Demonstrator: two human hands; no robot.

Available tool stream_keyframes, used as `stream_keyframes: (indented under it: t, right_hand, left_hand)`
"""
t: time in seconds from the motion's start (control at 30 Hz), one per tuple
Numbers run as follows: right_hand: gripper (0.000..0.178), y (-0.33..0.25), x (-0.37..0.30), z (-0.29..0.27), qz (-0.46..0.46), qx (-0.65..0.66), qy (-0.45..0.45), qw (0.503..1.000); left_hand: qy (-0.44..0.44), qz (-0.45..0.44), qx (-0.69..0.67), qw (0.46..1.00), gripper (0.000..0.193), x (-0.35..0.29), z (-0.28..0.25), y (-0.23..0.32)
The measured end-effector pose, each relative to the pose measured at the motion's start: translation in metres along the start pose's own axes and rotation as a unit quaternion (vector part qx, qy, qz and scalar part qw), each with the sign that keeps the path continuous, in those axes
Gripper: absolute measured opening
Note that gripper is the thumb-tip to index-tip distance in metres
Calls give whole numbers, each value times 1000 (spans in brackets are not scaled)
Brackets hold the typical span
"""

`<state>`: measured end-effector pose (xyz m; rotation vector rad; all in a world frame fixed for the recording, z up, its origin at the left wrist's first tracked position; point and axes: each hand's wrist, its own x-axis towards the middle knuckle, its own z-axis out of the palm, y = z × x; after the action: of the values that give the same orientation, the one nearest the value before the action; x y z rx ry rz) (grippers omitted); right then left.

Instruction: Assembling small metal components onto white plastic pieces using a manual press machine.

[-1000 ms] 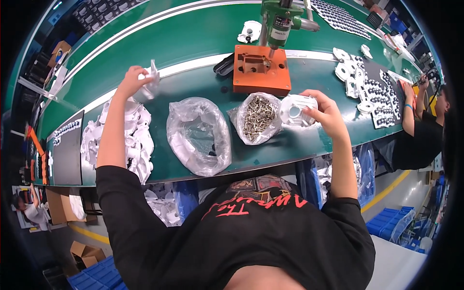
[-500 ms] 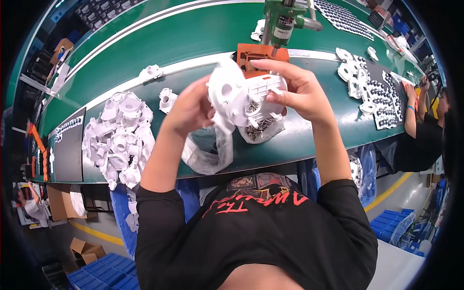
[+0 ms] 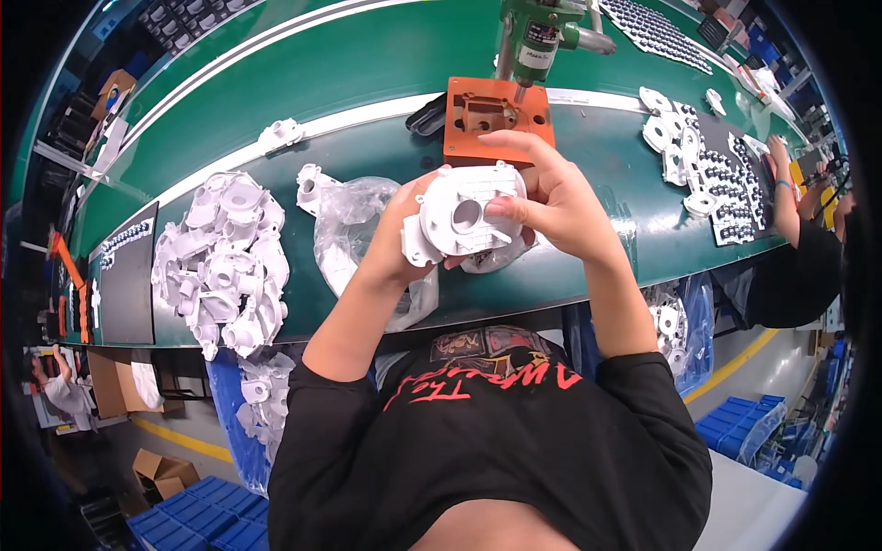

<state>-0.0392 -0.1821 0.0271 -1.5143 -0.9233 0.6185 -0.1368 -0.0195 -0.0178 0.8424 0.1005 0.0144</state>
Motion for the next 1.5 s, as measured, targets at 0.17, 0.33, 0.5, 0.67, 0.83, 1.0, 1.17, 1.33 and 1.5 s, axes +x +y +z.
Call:
stream_keyframes:
  t: [0.17,0.33,0.5,0.67,0.83,1.0,1.17,1.33,1.5]
  right_hand:
    - [56,9,-2,-6,57,-78,-13,995]
    - [50,28,0,-6,30,-115,-48,992]
    - [32,49,10,14,-26,125,69,989]
    - [29,56,11,18,-64,3,155,986]
    - [36,59,7,19,-103,-224,227,942]
    - [46,72,1,30,-127,-260,197,937]
    - [46,84,-4,33,-159,-331,187,911]
    - [36,91,-4,33,-184,-341,188,902]
    - [25,94,-5,30,-212,-337,183,899]
  left_hand:
    - [-48,9,17,999,38,-1,-7,-5]
    - [21,4,-48,999,39,-1,-10,-5]
    - [-9,156,-82,984,42,3,1,-13]
    - [50,289,43,955,46,11,7,-23]
    - [46,210,83,973,28,17,-3,-11]
    - [90,274,299,910,15,27,-17,21]
    - [23,306,713,631,11,70,-18,40]
    - [-47,348,836,422,10,136,-18,8]
    - [-26,335,859,386,9,158,-34,-11]
